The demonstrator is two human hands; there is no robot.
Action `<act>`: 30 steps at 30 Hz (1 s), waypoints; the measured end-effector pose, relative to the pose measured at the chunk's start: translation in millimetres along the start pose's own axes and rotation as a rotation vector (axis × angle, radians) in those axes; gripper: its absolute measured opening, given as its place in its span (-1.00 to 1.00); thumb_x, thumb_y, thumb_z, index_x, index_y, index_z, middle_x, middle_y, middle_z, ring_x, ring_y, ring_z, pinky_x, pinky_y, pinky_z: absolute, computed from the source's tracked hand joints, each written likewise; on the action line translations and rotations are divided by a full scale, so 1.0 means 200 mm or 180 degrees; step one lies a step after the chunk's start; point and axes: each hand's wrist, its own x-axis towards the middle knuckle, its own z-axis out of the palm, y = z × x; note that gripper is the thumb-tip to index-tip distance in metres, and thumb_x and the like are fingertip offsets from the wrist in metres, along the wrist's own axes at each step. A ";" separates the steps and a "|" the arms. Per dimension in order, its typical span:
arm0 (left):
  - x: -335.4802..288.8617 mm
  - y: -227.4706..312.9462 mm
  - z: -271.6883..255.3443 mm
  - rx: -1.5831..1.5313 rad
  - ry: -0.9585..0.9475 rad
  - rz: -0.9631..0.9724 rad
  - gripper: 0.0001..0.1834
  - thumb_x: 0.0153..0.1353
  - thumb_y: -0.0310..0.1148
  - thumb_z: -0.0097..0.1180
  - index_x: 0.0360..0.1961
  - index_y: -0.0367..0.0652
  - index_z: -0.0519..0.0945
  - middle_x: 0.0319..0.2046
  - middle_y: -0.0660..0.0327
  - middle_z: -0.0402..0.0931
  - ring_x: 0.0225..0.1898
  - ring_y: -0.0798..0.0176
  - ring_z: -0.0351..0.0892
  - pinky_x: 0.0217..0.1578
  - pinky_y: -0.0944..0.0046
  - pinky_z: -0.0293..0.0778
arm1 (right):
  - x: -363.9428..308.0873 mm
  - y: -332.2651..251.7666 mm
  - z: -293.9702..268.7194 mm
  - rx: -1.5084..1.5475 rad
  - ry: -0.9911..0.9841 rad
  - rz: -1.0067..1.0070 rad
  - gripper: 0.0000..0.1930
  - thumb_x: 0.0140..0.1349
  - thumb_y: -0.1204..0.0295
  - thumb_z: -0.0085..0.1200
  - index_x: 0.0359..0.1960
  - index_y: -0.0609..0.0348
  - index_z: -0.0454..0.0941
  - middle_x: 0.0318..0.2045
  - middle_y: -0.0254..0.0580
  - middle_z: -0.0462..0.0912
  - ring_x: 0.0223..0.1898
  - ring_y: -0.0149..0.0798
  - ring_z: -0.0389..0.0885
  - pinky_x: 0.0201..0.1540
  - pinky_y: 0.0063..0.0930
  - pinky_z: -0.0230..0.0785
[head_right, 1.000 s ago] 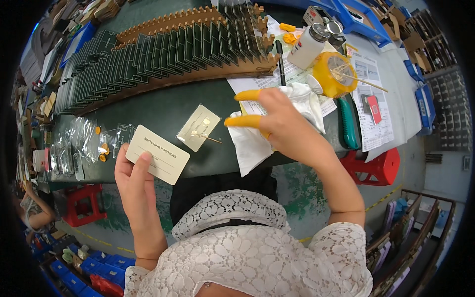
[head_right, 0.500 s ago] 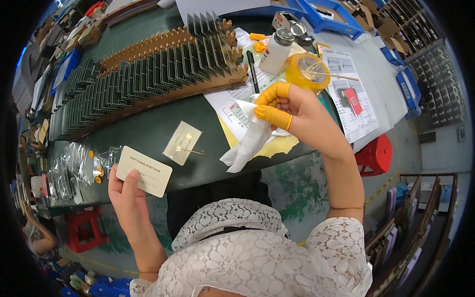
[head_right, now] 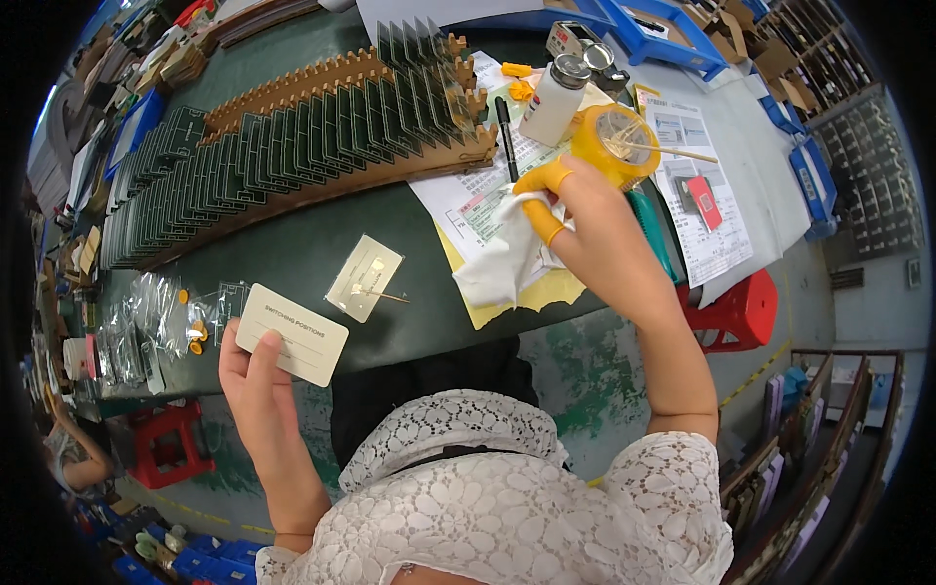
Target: The person wipes the surface of small rectangular cards with a white cloth and then uses a wooden stick to clean the edges and corners. The person handles the cards one at a time, flipping them over to clean both sides, and places them back on the table.
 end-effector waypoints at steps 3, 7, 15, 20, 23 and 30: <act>0.00 0.00 0.00 0.0008 -0.0018 0.0002 -0.90 0.24 -0.53 0.08 -0.29 -0.22 0.40 -0.33 0.29 0.49 -0.28 0.53 0.41 -0.17 0.46 0.34 | 0.02 -0.12 -0.11 0.0253 0.0282 -0.0654 -0.78 0.13 0.62 0.09 -0.17 0.17 0.61 -0.17 -0.22 0.57 -0.15 -0.17 0.53 -0.09 -0.42 0.36; 0.00 0.01 0.00 -0.0012 0.0071 0.0015 -0.90 0.24 -0.53 0.08 -0.29 -0.22 0.40 -0.33 0.29 0.48 -0.28 0.53 0.41 -0.18 0.46 0.34 | -0.02 -0.23 -0.23 0.0629 -0.0334 -0.0787 -0.69 0.04 0.70 0.05 -0.17 0.17 0.64 0.01 -0.14 0.55 -0.03 -0.16 0.52 0.01 -0.38 0.35; 0.01 0.01 -0.03 0.0056 0.0081 -0.0028 -0.89 0.26 -0.50 0.09 -0.30 -0.21 0.39 -0.33 0.30 0.47 -0.28 0.53 0.40 -0.19 0.45 0.35 | -0.20 0.09 -0.02 -0.0048 -0.0547 0.0303 -0.68 0.14 0.65 0.01 -0.04 0.22 0.56 -0.11 -0.08 0.55 -0.08 -0.11 0.52 0.00 -0.41 0.35; 0.01 0.02 0.01 0.0097 0.0049 0.0003 -0.87 0.26 -0.47 0.10 -0.31 -0.21 0.39 -0.34 0.30 0.45 -0.29 0.52 0.40 -0.20 0.45 0.35 | -0.25 0.10 0.01 0.0508 -0.0177 0.1170 -0.77 0.22 0.49 0.12 -0.09 0.26 0.57 -0.29 -0.14 0.57 -0.30 -0.26 0.51 -0.23 -0.49 0.35; 0.02 0.01 0.01 0.0087 0.0051 -0.0014 -0.88 0.26 -0.47 0.10 -0.31 -0.21 0.39 -0.34 0.31 0.45 -0.29 0.52 0.40 -0.20 0.45 0.36 | -0.26 0.09 0.02 0.0573 -0.0429 0.1346 -0.78 0.18 0.44 0.18 -0.15 0.22 0.60 -0.33 -0.25 0.56 -0.33 -0.37 0.45 -0.26 -0.54 0.30; 0.01 -0.01 -0.02 0.0068 0.0030 -0.0008 -0.88 0.26 -0.47 0.10 -0.31 -0.21 0.39 -0.34 0.30 0.45 -0.29 0.52 0.40 -0.19 0.45 0.36 | -0.29 0.00 0.11 0.0330 -0.0374 0.0819 -0.78 0.10 0.41 0.28 -0.32 0.28 0.56 -0.37 -0.12 0.56 -0.33 -0.20 0.53 -0.30 -0.39 0.36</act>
